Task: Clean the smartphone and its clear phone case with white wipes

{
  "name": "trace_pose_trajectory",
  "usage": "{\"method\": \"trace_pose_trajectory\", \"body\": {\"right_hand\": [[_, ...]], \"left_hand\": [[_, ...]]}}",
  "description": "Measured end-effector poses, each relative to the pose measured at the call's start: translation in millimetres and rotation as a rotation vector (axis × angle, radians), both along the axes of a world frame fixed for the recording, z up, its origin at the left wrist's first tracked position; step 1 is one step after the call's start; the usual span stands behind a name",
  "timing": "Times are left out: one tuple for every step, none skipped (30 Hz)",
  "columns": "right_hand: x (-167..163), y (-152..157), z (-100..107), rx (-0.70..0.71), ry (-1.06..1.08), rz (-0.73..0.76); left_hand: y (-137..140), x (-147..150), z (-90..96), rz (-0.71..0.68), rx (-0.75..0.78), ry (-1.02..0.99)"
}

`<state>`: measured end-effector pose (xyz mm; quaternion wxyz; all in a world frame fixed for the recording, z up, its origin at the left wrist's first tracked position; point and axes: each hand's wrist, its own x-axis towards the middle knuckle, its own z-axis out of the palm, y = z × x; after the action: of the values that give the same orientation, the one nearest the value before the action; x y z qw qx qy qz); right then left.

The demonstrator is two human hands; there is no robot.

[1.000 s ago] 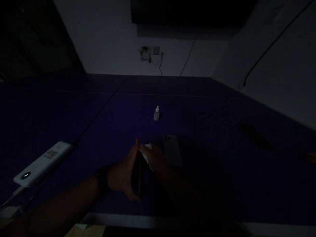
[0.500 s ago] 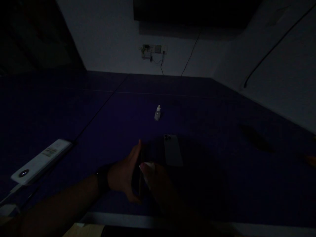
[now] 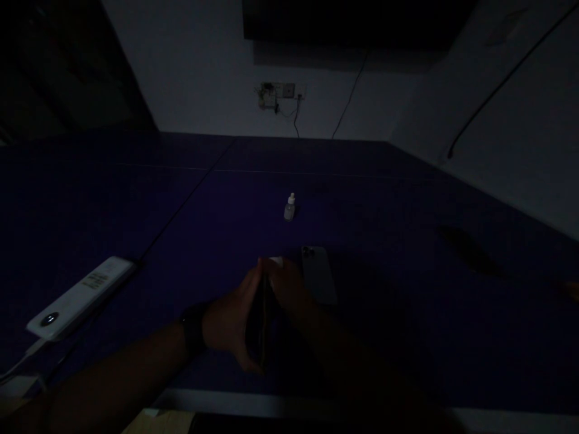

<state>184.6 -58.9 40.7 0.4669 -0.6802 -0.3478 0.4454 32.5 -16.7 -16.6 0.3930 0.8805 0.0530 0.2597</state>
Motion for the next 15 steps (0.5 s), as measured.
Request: {"method": "trace_pose_trajectory", "body": {"right_hand": [[-1.2, -7.7, -1.6, -0.013, 0.019, 0.013], [-3.1, -16.9, -3.6, -0.029, 0.043, 0.027], [-5.4, -26.8, -6.0, -0.049, 0.067, 0.034], [-8.0, -37.0, -8.8, -0.062, 0.089, 0.03], [-10.6, -46.8, -11.9, -0.074, 0.106, 0.026], [-13.0, -55.6, -15.1, -0.085, 0.118, 0.015], [-14.8, -62.7, -18.0, -0.092, 0.13, 0.01], [-15.9, -67.8, -20.3, -0.1, 0.137, 0.008], [-16.3, -70.4, -21.8, -0.105, 0.139, 0.004], [-16.0, -70.6, -22.3, -0.105, 0.138, 0.008], [-15.1, -68.2, -21.6, -0.1, 0.133, 0.01], [-13.8, -63.6, -20.0, -0.091, 0.128, 0.015], [-12.2, -57.0, -17.6, -0.08, 0.12, 0.017], [-10.5, -49.0, -14.6, -0.07, 0.115, 0.017], [-8.7, -40.1, -11.5, -0.061, 0.118, 0.018]], "left_hand": [[0.2, 0.0, -1.0, -0.005, -0.004, -0.003], [0.4, -0.1, -1.9, -0.009, -0.006, 0.0], [0.6, -0.3, -2.7, -0.01, -0.007, 0.007], [0.8, -0.4, -3.3, -0.009, -0.008, 0.02], [0.8, -0.6, -3.7, -0.004, -0.012, 0.031], [0.7, -0.6, -4.0, 0.001, -0.017, 0.043], [0.4, -0.5, -4.1, 0.008, -0.022, 0.05], [0.0, -0.3, -4.3, 0.015, -0.027, 0.054], [-0.5, 0.0, -4.4, 0.022, -0.031, 0.056], [-0.9, 0.3, -4.6, 0.025, -0.033, 0.061], [-1.4, 0.5, -4.8, 0.027, -0.037, 0.067], [-1.7, 0.7, -5.0, 0.029, -0.043, 0.072], [-1.9, 0.7, -5.2, 0.031, -0.05, 0.073], [-1.9, 0.7, -5.5, 0.031, -0.054, 0.07], [-1.9, 0.7, -5.7, 0.032, -0.056, 0.059]]}}
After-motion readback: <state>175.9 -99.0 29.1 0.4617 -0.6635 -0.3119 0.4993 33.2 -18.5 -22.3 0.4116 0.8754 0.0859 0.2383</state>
